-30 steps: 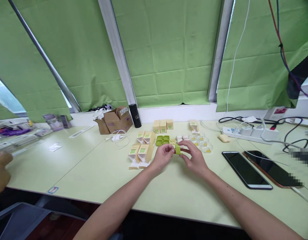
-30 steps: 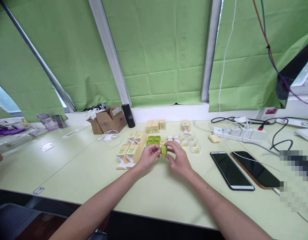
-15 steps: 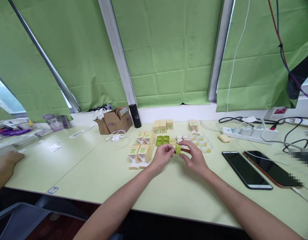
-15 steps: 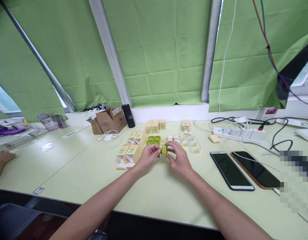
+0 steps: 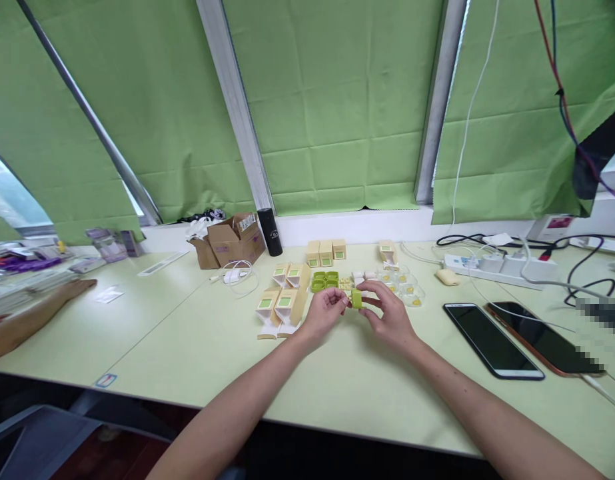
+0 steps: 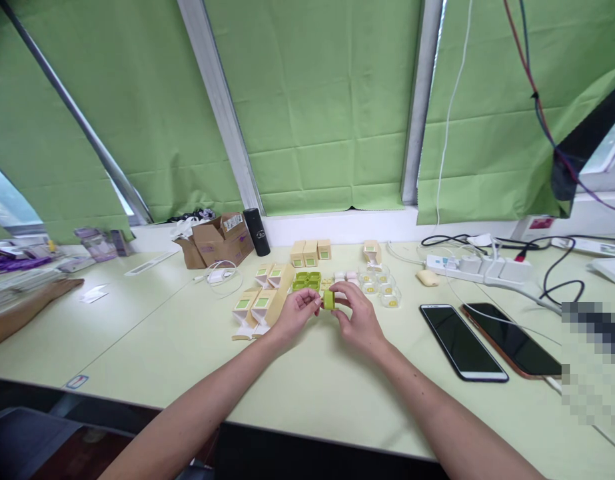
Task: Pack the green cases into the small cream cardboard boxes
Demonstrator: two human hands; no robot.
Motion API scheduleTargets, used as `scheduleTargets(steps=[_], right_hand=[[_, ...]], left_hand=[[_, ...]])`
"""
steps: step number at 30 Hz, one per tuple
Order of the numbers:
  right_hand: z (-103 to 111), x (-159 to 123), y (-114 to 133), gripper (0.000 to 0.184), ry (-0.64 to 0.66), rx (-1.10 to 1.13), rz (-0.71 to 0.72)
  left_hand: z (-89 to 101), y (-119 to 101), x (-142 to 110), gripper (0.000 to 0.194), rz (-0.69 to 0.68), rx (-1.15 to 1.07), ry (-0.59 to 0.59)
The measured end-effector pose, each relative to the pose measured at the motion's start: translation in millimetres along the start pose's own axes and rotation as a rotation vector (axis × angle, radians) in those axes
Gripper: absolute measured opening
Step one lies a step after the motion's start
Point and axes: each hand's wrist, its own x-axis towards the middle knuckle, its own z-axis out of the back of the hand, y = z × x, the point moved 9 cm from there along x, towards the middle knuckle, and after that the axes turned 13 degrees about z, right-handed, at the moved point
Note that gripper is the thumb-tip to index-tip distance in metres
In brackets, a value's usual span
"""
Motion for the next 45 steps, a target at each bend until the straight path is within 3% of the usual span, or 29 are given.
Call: scheduleTargets(steps=[39, 45], right_hand=[[3, 2, 2, 0.038, -0.024, 0.015, -0.031], [5, 3, 6, 0.041, -0.019, -0.055, -0.001]], left_hand=[[3.3, 2, 2, 0.036, 0.020, -0.051, -0.003], [18.6, -6, -1, 0.031, -0.018, -0.055, -0.074]])
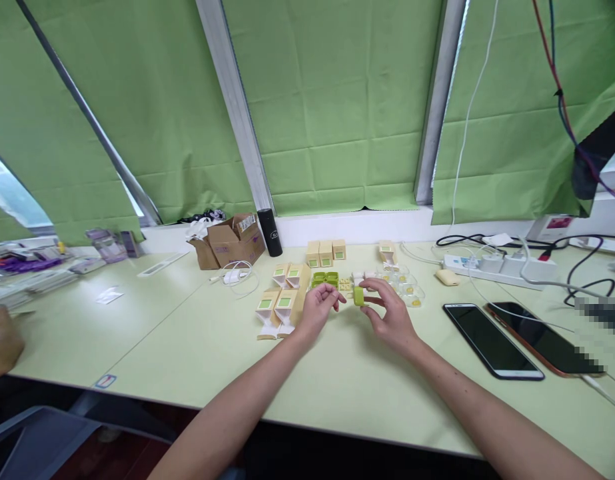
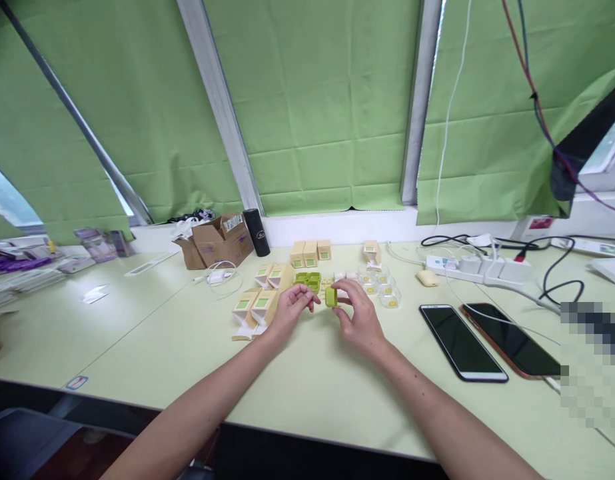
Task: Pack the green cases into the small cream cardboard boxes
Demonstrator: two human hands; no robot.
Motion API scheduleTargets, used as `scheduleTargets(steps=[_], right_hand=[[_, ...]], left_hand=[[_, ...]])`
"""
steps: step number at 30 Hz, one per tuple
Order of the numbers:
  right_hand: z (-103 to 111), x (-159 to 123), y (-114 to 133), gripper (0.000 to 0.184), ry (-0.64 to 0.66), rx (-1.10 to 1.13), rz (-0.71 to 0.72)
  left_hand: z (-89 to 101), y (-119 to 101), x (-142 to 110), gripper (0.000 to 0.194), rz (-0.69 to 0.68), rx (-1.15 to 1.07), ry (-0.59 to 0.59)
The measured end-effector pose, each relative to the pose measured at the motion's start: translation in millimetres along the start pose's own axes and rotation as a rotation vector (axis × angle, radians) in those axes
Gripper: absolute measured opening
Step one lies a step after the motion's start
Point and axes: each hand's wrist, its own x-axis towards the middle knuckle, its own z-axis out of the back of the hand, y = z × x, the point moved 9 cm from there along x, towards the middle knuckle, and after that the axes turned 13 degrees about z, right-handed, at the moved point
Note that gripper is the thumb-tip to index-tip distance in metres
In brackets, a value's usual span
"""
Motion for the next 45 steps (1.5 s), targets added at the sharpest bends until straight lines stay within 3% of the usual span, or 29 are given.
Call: scheduleTargets(steps=[6, 10, 17, 36, 45], right_hand=[[3, 1, 5, 0.044, 0.014, -0.103, 0.029], [-1, 2, 13, 0.049, 0.067, -0.191, 0.130], [-7, 2, 23, 0.055, 0.126, -0.247, 0.275], [-6, 3, 30, 0.034, 0.180, -0.329, 0.386], [-7, 5, 33, 0.034, 0.190, -0.334, 0.386]], left_hand=[[12.8, -9, -2, 0.029, -0.098, 0.054, -0.095], [1.3, -23, -16, 0.021, -0.269, 0.241, -0.070], [-17.9, -41, -38, 0.045, -0.495, 0.538, -0.006], [-22.8, -41, -40, 0.045, -0.576, 0.622, -0.009], [-23.9, -44, -47, 0.044, -0.659, 0.657, -0.026]])
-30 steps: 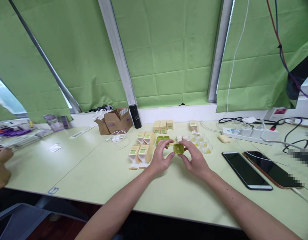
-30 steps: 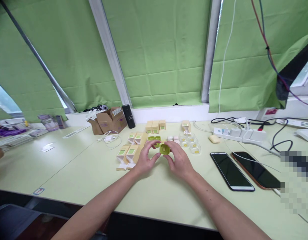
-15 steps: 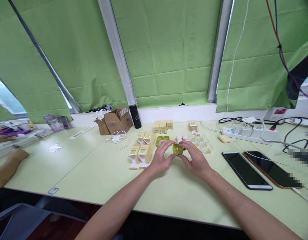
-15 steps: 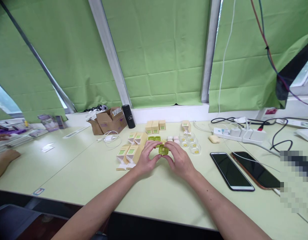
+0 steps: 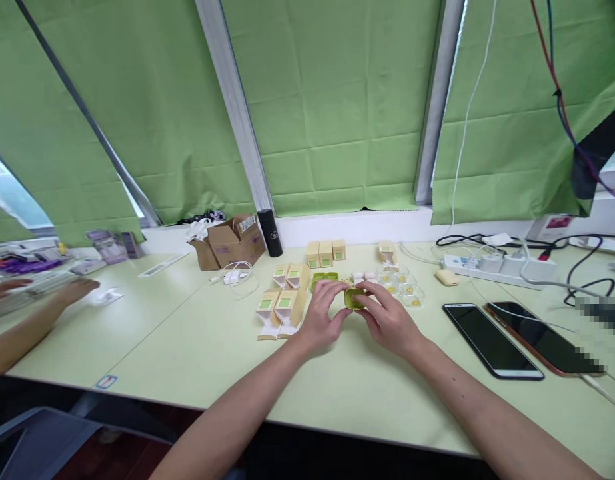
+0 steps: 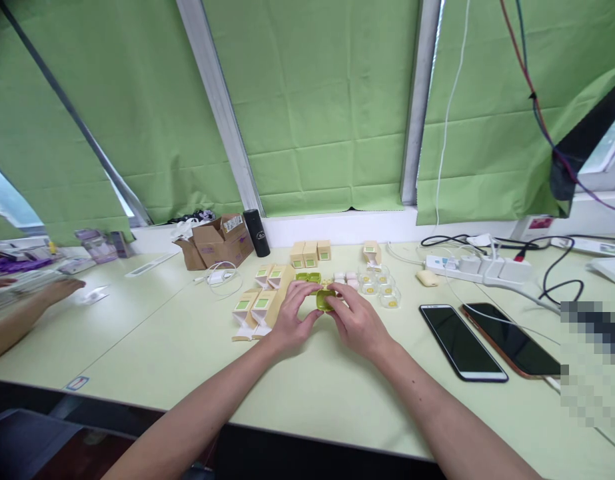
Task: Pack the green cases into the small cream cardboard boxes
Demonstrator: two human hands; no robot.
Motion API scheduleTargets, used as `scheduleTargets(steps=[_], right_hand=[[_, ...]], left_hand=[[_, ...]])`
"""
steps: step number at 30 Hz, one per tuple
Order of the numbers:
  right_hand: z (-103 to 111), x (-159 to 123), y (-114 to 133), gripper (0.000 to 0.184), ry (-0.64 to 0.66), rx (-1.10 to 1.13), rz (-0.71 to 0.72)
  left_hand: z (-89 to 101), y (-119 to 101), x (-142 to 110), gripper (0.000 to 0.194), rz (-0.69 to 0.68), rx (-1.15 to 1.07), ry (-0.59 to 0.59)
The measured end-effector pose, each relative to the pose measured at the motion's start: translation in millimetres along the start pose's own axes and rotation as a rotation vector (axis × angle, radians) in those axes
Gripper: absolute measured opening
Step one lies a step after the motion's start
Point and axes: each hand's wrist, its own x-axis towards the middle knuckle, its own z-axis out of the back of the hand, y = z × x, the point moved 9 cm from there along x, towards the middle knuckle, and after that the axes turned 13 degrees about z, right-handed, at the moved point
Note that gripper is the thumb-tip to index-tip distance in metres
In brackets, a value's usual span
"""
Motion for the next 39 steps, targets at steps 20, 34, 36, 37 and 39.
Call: scheduleTargets(steps=[20, 34, 36, 37, 39], right_hand=[[2, 1, 1, 0.032, -0.013, -0.022, 0.006], [2, 2, 11, 0.034, -0.026, -0.153, 0.147], [3, 3, 13, 0.035, -0.030, -0.150, 0.162], [3, 4, 14, 0.036, -0.031, -0.150, 0.170], [4, 6, 16, 0.038, -0.029, -0.153, 0.182]], left_hand=[[2.3, -3, -1, 0.045, -0.035, 0.027, -0.041], [3.9, -4, -1, 0.046, -0.079, 0.025, -0.078], [4.1, -5, -1, 0.046, -0.080, 0.024, -0.080], [4.5, -5, -1, 0.046, -0.079, 0.025, -0.083], [5.3, -5, -1, 0.046, -0.078, 0.028, -0.091]])
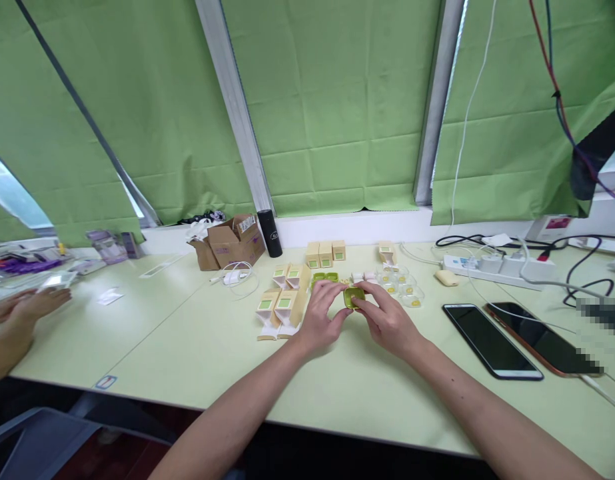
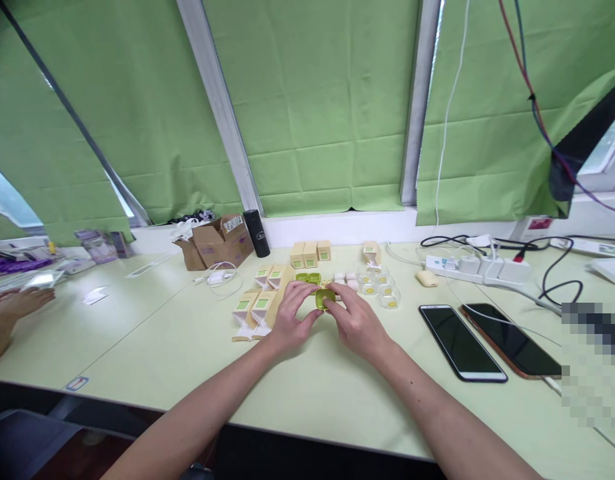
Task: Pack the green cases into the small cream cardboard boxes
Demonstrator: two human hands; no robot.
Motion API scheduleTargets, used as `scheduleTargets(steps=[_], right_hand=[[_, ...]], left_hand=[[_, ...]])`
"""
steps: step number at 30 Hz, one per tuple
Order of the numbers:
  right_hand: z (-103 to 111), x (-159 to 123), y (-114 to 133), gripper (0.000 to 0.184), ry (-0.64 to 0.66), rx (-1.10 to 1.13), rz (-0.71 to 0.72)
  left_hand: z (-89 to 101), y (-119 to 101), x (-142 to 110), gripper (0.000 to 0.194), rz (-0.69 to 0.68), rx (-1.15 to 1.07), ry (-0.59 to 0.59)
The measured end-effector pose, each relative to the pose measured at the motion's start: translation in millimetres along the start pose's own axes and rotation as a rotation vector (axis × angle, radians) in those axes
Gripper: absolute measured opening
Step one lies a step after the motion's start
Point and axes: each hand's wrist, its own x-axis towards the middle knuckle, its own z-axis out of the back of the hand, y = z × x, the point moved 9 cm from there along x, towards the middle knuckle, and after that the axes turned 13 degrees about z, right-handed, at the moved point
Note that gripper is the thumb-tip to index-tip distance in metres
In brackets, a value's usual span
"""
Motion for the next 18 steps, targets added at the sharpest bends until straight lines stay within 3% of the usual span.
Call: scheduleTargets(steps=[18], right_hand=[[-2.2, -3.1, -5.1, 0.042, -0.013, 0.079, -0.081]], left_hand=[[-1.4, 1.1, -1.1, 0.052, -0.018, 0.002, 0.003]])
